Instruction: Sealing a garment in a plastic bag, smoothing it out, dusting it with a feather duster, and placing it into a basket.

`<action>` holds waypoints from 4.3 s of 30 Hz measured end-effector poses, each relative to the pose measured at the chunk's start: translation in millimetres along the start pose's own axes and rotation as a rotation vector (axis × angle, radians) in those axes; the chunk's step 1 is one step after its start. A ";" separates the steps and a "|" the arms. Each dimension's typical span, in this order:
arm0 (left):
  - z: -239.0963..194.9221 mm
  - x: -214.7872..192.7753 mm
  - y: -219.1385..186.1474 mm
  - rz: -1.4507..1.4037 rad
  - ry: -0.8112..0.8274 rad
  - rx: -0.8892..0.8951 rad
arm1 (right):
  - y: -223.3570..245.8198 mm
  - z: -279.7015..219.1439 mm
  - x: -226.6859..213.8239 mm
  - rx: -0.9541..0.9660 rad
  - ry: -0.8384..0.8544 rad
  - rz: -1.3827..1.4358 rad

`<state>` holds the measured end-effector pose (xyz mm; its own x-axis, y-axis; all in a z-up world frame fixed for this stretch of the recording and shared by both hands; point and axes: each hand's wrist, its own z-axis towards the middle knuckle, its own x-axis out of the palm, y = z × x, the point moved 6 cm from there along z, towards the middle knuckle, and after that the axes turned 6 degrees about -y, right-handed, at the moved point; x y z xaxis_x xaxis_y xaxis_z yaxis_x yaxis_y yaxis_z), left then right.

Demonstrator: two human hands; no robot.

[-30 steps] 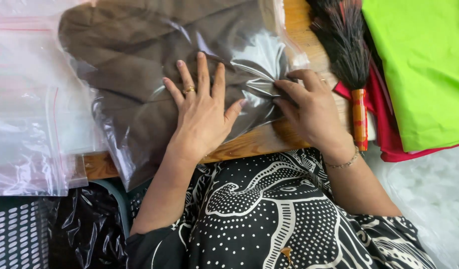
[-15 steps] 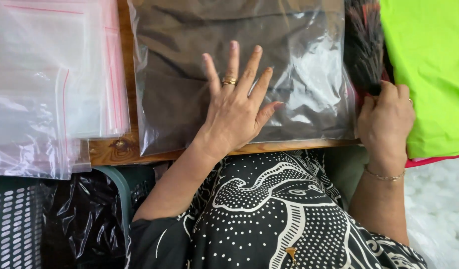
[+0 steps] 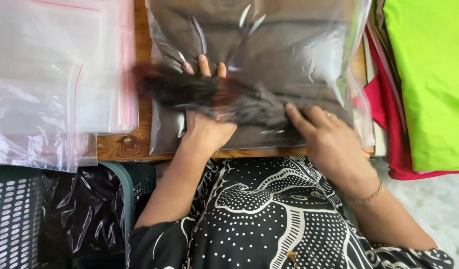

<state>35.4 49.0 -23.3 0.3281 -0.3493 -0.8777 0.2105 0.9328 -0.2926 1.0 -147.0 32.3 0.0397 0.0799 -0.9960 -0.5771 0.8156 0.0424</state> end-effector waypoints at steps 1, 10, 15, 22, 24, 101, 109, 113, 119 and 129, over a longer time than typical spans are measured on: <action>-0.5 -5.3 -4.1 0.000 0.003 0.001 | -14.4 0.7 -0.1 0.002 0.002 0.002; 1.2 -9.6 -5.2 0.120 0.092 -0.110 | -75.7 -44.8 -53.3 0.407 -0.441 -0.389; -2.3 6.3 -0.2 0.072 -0.041 -0.010 | 7.7 -19.3 -21.1 0.117 -0.122 0.015; 1.2 -9.3 -6.4 0.135 0.072 -0.115 | -116.7 -40.0 4.5 0.566 -0.191 -0.126; 5.3 -10.4 -6.9 0.125 0.058 -0.124 | -130.3 -51.0 -8.9 0.560 -0.416 -0.085; 99.8 -0.2 18.5 -0.060 -0.455 -0.107 | -98.5 -167.6 -49.3 0.584 -0.227 0.323; 74.3 -86.3 -49.9 -0.625 -0.783 0.293 | -86.6 -114.3 -34.1 0.512 -0.274 0.073; 58.8 -93.0 -65.6 -0.767 -0.747 0.408 | -80.7 -92.1 -37.7 0.459 -0.568 0.143; 15.8 -34.8 -27.4 -0.685 -0.623 0.325 | -107.2 -108.5 2.3 0.474 -0.656 0.020; 13.1 -38.0 -19.2 -0.277 0.226 -0.166 | -114.7 -87.1 -5.7 0.624 -0.204 0.045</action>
<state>30.9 43.2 20.6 0.0646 -0.5788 -0.8129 0.1048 0.8141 -0.5712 -4.1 -290.9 26.2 0.2161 0.1792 -0.9598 -0.0029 0.9831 0.1829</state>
